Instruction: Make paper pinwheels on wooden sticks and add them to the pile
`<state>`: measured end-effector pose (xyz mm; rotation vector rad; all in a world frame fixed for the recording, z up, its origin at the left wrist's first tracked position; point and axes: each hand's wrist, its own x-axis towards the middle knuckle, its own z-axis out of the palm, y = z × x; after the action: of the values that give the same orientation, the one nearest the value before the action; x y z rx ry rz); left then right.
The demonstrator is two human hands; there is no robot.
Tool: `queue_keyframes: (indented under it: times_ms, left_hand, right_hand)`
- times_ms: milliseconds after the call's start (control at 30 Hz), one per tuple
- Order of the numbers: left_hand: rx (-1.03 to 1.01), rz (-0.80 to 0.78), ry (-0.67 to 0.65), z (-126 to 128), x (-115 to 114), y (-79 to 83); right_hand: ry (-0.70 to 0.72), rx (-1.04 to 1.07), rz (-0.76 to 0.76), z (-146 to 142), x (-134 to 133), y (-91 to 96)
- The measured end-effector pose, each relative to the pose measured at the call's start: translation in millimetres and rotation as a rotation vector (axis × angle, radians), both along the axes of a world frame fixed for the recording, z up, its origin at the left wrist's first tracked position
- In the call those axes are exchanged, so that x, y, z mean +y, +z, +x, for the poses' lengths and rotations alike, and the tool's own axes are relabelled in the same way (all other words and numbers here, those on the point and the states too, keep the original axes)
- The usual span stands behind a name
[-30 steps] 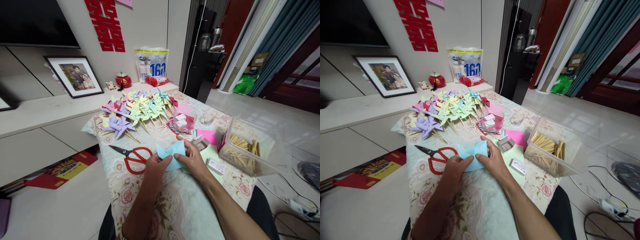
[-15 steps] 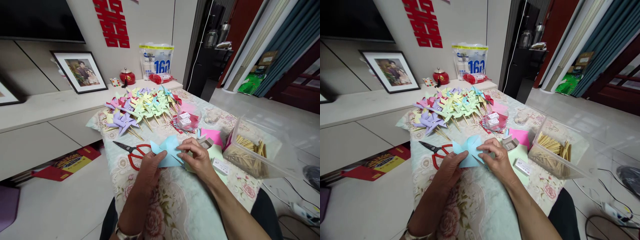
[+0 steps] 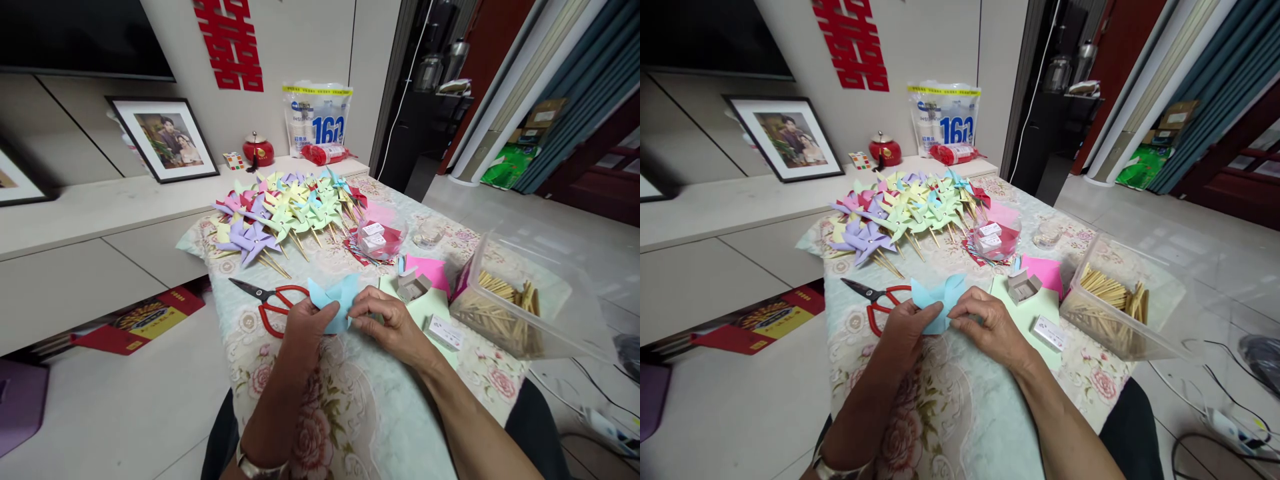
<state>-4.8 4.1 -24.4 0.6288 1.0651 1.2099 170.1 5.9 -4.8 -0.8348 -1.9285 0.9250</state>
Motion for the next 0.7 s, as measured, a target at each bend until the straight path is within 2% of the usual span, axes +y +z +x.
queue_keyframes:
  times_ms: [200, 433, 700]
  left_hand:
    - [0.086, 0.009, 0.034, 5, -1, -0.3]
    - [0.106, 0.016, -0.002, 7, -5, 9.5]
    - [0.107, -0.003, -0.015, 8, -6, 12.2]
  right_hand:
    - [-0.052, -0.037, -0.116, -2, -1, 2.9]
    - [-0.122, -0.055, -0.235, -4, -1, 0.9]
    - [-0.174, -0.096, -0.277, -7, -1, -1.6]
